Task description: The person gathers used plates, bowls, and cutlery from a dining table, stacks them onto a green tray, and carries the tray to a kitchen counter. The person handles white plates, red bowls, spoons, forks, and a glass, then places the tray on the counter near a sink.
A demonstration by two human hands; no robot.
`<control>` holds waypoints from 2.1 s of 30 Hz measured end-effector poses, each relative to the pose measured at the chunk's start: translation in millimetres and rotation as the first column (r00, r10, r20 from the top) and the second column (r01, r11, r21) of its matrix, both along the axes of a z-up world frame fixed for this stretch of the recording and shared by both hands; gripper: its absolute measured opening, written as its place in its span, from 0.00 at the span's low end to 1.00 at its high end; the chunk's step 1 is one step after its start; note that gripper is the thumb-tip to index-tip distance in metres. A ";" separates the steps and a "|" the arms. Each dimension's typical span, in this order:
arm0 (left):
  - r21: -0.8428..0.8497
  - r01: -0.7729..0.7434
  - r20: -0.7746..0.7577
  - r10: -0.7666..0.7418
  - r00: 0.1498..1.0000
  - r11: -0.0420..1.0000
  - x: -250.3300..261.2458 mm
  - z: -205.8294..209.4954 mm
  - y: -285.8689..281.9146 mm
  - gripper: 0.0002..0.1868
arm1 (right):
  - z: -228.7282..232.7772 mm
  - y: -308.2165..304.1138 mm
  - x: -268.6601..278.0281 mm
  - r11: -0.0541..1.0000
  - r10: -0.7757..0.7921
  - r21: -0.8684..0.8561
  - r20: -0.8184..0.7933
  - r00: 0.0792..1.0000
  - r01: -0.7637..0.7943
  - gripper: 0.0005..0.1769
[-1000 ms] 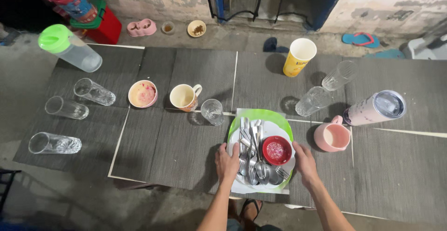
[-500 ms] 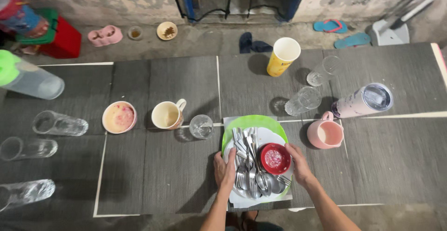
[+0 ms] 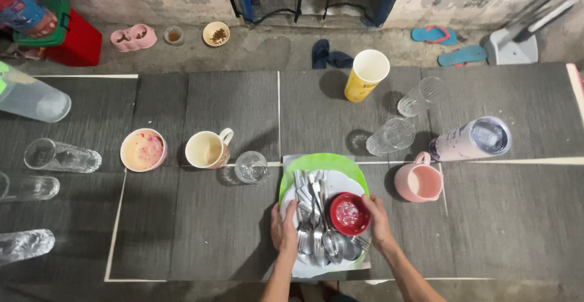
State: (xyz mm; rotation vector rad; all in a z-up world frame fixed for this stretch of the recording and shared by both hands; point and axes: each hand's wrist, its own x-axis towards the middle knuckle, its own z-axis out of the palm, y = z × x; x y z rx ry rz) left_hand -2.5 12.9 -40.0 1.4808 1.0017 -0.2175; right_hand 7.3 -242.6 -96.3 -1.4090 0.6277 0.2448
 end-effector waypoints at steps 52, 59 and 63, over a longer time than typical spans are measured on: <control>0.272 -0.787 0.055 0.808 0.587 0.554 -416.4 165.7 379.1 0.53 | 164.4 548.9 -188.8 0.318 0.901 -0.013 0.316 0.298 -0.948 0.46; 0.283 -0.859 0.111 0.875 0.471 0.427 -434.7 167.2 461.6 0.54 | 176.9 662.1 -197.8 0.208 0.932 0.020 0.300 0.204 -0.978 0.47; 0.277 -0.889 0.042 0.920 0.391 0.365 -433.9 163.8 511.9 0.53 | 173.6 727.2 -197.3 0.145 0.942 -0.024 0.309 0.130 -0.989 0.47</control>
